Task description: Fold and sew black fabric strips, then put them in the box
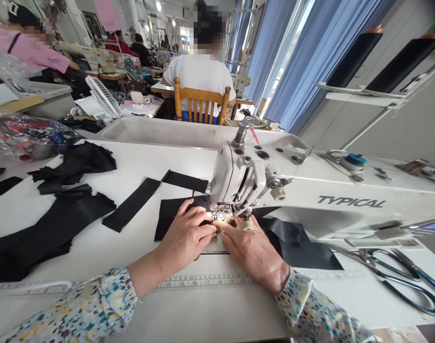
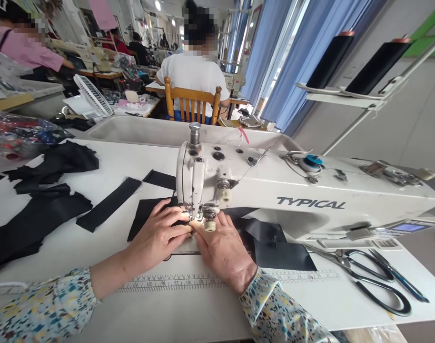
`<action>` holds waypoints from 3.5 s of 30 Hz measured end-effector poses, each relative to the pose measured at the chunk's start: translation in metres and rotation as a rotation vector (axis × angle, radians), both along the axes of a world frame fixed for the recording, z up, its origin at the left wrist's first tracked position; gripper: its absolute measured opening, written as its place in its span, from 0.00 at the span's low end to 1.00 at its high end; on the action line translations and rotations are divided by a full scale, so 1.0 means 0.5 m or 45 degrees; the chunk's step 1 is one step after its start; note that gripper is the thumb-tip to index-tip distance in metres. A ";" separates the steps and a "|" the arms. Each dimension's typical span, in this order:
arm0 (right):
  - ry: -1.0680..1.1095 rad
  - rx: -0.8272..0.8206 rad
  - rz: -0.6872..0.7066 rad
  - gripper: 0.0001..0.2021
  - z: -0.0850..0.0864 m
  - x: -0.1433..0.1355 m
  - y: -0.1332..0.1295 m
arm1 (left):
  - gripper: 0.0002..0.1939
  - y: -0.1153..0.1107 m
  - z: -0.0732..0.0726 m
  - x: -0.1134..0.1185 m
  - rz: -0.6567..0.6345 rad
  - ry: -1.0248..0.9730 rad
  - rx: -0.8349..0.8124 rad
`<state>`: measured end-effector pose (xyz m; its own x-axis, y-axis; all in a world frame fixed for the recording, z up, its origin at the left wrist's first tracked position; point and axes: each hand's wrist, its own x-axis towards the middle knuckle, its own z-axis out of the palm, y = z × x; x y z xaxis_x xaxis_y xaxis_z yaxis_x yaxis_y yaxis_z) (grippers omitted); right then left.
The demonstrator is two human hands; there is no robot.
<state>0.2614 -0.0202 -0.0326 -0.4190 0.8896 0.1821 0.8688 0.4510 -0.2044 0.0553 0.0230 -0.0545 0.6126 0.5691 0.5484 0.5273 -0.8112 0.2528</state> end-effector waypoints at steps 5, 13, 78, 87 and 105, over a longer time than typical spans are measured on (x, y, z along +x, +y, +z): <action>0.029 -0.031 -0.008 0.19 0.003 -0.001 -0.001 | 0.09 -0.001 -0.001 0.000 0.005 -0.025 -0.005; -0.025 -0.007 -0.002 0.19 0.001 -0.001 -0.003 | 0.08 -0.003 -0.003 0.000 0.018 -0.023 -0.024; 0.206 -0.077 0.125 0.18 0.000 0.006 -0.036 | 0.11 0.011 0.025 -0.046 -0.363 0.097 -0.054; 0.289 -0.102 0.128 0.18 -0.003 0.024 -0.025 | 0.10 0.016 0.025 -0.041 -0.360 0.004 -0.060; 0.452 -0.183 0.004 0.10 0.004 0.015 -0.022 | 0.10 0.024 0.020 -0.034 -0.339 0.007 0.008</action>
<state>0.2688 -0.0311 -0.0308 -0.3547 0.9155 0.1899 0.7313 0.3982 -0.5537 0.0382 0.0350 -0.0446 0.7433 0.3842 0.5476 0.2967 -0.9230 0.2449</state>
